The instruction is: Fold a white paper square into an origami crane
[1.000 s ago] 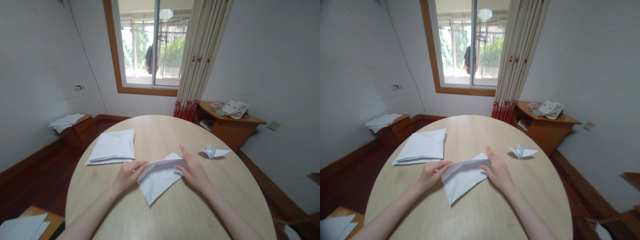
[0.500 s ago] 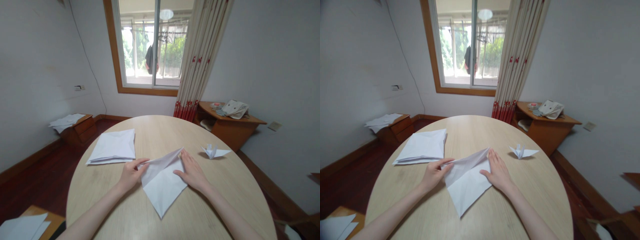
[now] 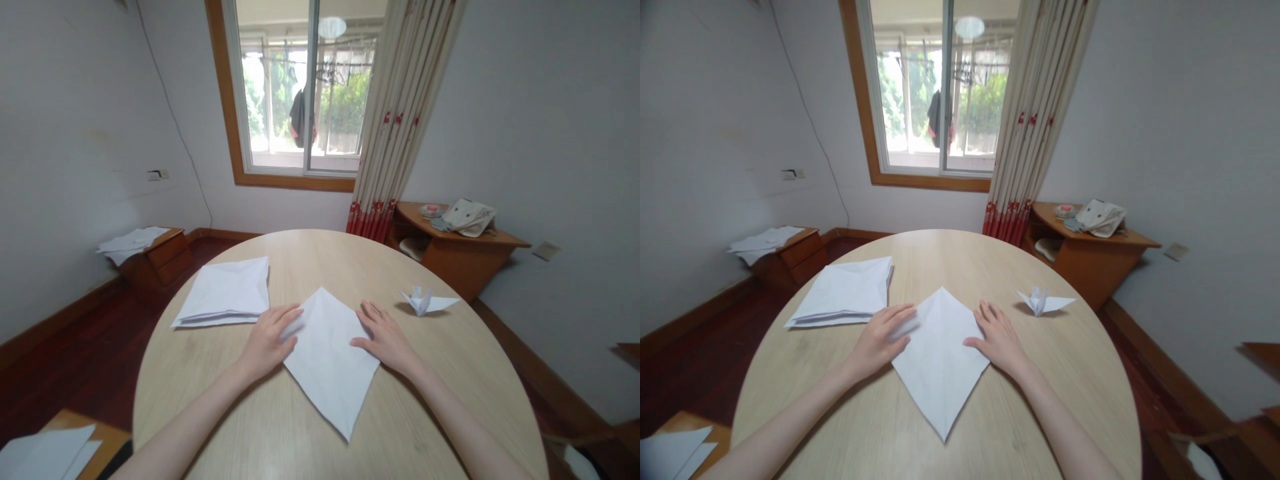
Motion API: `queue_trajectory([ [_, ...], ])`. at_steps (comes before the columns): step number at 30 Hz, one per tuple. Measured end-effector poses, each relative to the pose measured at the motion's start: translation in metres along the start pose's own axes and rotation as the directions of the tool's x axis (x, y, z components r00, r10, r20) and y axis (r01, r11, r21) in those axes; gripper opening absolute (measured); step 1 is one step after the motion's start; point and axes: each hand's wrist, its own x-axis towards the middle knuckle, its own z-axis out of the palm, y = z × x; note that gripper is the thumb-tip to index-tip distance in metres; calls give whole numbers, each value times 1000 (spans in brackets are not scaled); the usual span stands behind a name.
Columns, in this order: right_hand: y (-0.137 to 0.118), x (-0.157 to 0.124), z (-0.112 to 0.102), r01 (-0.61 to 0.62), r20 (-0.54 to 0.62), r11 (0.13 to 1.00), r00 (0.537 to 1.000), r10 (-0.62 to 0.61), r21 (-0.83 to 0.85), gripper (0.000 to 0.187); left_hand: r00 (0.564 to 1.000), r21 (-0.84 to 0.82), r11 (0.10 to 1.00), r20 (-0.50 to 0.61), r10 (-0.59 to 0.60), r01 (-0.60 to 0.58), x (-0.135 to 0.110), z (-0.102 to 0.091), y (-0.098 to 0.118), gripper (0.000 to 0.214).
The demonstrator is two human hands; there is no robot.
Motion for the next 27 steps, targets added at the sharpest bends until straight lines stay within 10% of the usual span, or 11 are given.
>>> queue_trajectory([
  [27, -7, 0, 14, 41, -219, 933, 975, 42, 359, 55, 959, 326, 940, 218, -180, 102, 0, 6, -4, 58],
])
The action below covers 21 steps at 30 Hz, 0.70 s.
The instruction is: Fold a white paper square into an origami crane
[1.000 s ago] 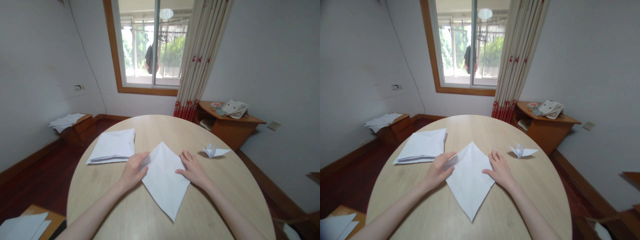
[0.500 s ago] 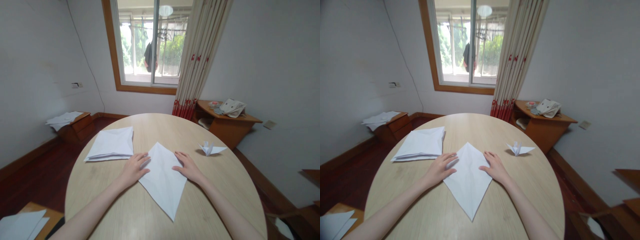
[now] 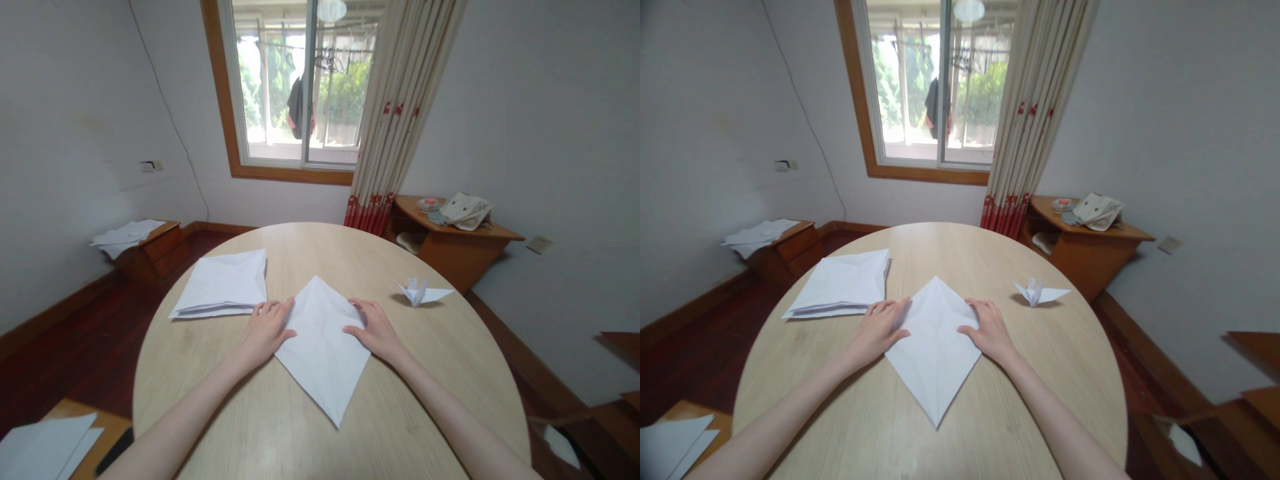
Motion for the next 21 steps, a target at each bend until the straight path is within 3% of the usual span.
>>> queue_trajectory([
  [12, -6, -3, -3, 18, 0, 999, 1000, -18, 40, 57, 1000, -375, 927, 12, -22, 25, -2, 1, -2, 68],
  [21, -8, -5, -6, 55, -5, 994, 998, -55, 93, 58, 1000, -492, 870, -9, -28, 20, -1, 3, -3, 74],
])
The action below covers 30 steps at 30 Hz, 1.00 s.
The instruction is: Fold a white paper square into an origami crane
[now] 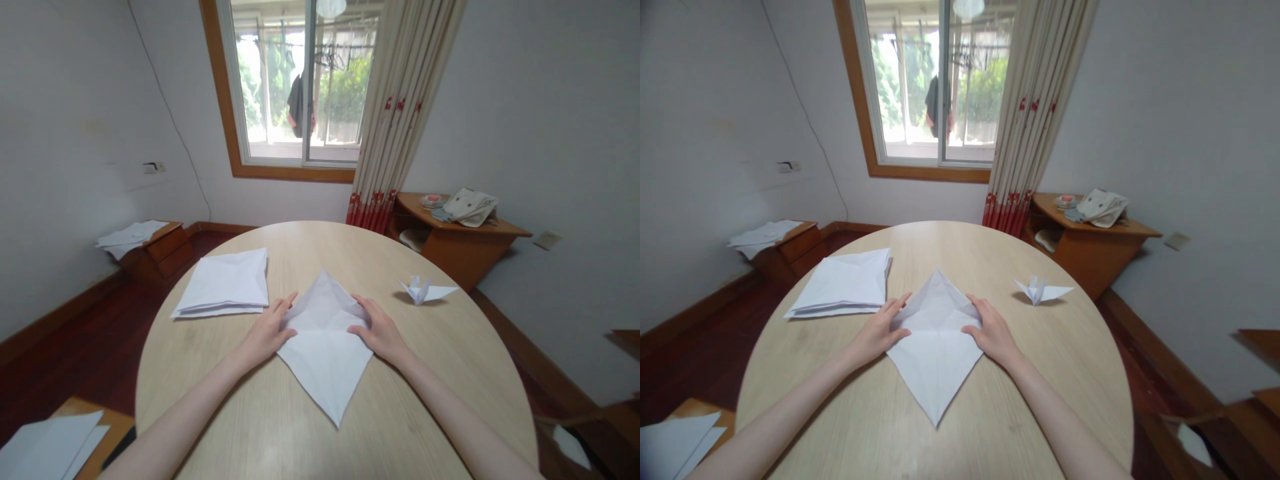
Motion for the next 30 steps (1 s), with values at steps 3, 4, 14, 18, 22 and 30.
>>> queue_trajectory([
  [3, -1, -1, -1, 27, 1, 999, 1000, -27, 20, 55, 1000, -19, 1000, 0, 2, -2, -1, 0, -1, 80],
  [4, -2, -1, -2, 39, -1, 999, 999, -39, 23, 53, 1000, -18, 1000, 2, 2, -2, -1, 0, 0, 81],
  [14, -10, -7, -7, 129, -14, 989, 992, -128, 78, 37, 996, 57, 994, 5, 92, -92, 0, 0, 4, 76],
  [18, -14, -9, -9, 150, 10, 981, 988, -152, 122, 48, 997, 11, 998, 27, 68, -69, -4, -6, 13, 68],
  [22, -17, -9, -12, 175, 5, 967, 984, -179, 183, 61, 998, -103, 993, 17, 65, -63, -6, -9, 17, 60],
  [30, -27, -9, -16, 217, -14, 938, 975, -221, 272, 64, 995, -261, 960, -48, 86, -96, -6, -13, 23, 68],
])
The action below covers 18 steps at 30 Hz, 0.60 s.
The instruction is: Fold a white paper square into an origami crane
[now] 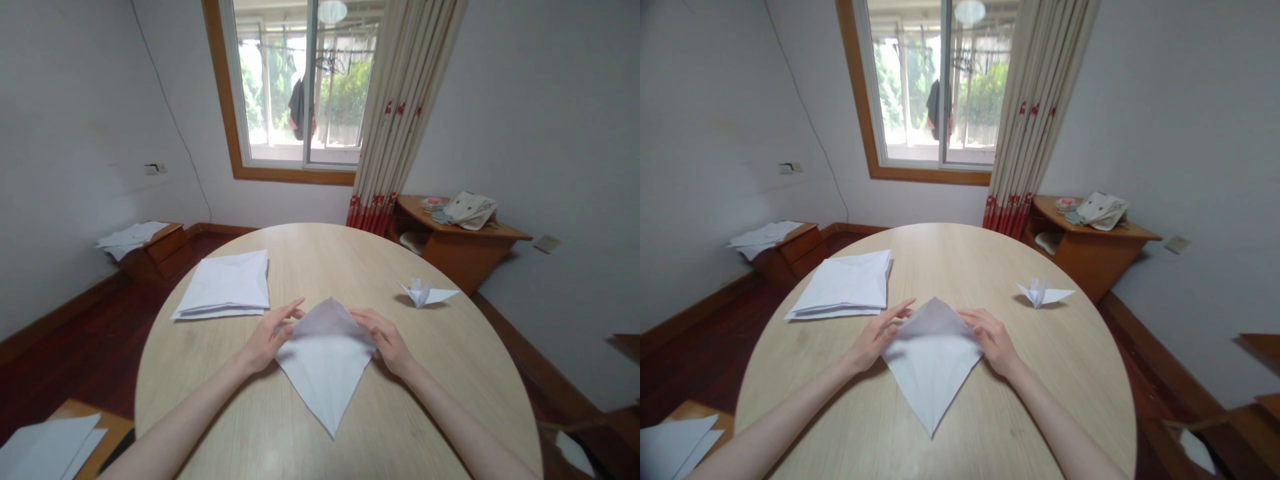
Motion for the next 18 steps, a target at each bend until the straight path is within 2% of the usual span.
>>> queue_trajectory([
  [6, -3, 0, -1, -3, 36, 1000, 999, 3, -3, 60, 1000, -152, 988, 14, -5, 7, 2, -1, 6, 69],
  [12, -1, -1, 0, -4, 51, 1000, 999, 5, -27, 56, 999, -193, 981, 44, -22, 30, 1, 0, 1, 65],
  [18, -3, -2, 2, -30, 87, 998, 996, 25, 54, 60, 993, -220, 973, 109, -48, 71, 0, 2, 0, 64],
])
